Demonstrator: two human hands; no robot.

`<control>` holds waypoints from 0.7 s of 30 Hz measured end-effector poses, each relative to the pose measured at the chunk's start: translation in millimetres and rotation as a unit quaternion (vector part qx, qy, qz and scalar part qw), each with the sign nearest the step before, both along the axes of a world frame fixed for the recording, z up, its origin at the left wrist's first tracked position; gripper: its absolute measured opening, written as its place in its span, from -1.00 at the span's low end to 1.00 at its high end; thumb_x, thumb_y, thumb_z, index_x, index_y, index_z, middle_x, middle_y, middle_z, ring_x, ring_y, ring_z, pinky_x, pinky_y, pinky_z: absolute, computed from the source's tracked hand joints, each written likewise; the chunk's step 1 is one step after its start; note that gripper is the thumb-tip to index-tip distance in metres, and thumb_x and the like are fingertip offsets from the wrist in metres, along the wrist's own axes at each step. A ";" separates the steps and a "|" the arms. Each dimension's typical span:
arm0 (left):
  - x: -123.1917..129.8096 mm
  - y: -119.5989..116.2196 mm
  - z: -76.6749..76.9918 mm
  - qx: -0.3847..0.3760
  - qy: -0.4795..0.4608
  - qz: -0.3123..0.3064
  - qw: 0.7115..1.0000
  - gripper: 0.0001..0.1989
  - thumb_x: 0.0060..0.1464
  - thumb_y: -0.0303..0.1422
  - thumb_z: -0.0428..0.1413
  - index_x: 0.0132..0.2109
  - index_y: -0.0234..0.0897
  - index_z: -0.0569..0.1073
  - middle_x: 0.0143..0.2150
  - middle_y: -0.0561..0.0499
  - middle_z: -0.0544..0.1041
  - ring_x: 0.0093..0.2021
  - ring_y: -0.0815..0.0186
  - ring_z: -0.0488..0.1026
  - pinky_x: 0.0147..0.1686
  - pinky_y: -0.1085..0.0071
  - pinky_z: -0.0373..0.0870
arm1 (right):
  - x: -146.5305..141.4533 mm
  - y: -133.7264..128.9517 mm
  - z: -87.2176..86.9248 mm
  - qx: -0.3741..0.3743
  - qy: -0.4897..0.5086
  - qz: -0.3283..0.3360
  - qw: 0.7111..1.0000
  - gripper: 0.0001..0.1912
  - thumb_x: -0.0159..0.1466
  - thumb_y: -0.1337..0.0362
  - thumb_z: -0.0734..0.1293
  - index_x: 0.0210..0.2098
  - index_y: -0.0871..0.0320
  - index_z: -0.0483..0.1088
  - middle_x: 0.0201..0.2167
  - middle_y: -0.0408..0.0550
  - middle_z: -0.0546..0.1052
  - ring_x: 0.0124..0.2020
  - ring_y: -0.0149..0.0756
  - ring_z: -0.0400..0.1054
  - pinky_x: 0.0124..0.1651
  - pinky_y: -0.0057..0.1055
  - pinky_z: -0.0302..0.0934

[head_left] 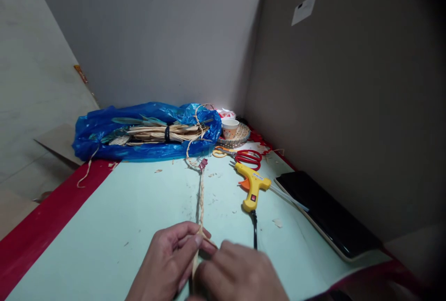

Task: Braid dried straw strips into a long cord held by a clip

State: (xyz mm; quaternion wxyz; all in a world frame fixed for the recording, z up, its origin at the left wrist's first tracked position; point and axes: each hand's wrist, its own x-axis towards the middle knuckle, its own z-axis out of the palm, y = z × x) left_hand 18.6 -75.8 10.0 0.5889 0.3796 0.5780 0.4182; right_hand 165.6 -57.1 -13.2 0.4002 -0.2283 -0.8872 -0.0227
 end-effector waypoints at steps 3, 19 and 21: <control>0.7 -0.1 -2.7 0.005 -0.050 0.013 0.999 -0.71 -0.09 -0.14 0.26 -0.34 -0.30 0.56 -0.53 0.07 0.51 -0.52 0.41 0.37 -0.47 0.54 0.30 | 15.9 17.2 28.6 -0.289 0.018 -0.039 0.957 -0.82 0.32 0.23 0.23 -0.17 0.18 0.38 -0.32 -0.02 0.51 -0.30 -0.31 0.41 -0.27 -0.46 0.26; -4.3 -5.0 0.5 0.120 0.277 -0.061 0.952 -0.68 0.16 -0.20 -0.01 -0.43 -0.21 0.51 -0.42 0.03 0.42 -0.34 0.27 0.46 -0.33 0.44 0.37 | 5.8 31.8 18.7 -0.553 0.048 0.032 0.831 -0.74 0.30 0.21 0.22 -0.33 0.21 0.49 -0.49 -0.12 0.45 -0.44 -0.40 0.25 -0.36 -0.51 0.11; -5.5 -7.2 -0.4 0.143 0.316 -0.063 0.936 -0.68 0.18 -0.22 -0.03 -0.44 -0.21 0.50 -0.43 0.04 0.41 -0.37 0.28 0.46 -0.36 0.45 0.37 | 3.8 31.5 16.1 -0.566 0.069 0.016 0.821 -0.74 0.27 0.22 0.24 -0.40 0.24 0.48 -0.57 -0.15 0.38 -0.51 -0.44 0.18 -0.44 -0.53 0.06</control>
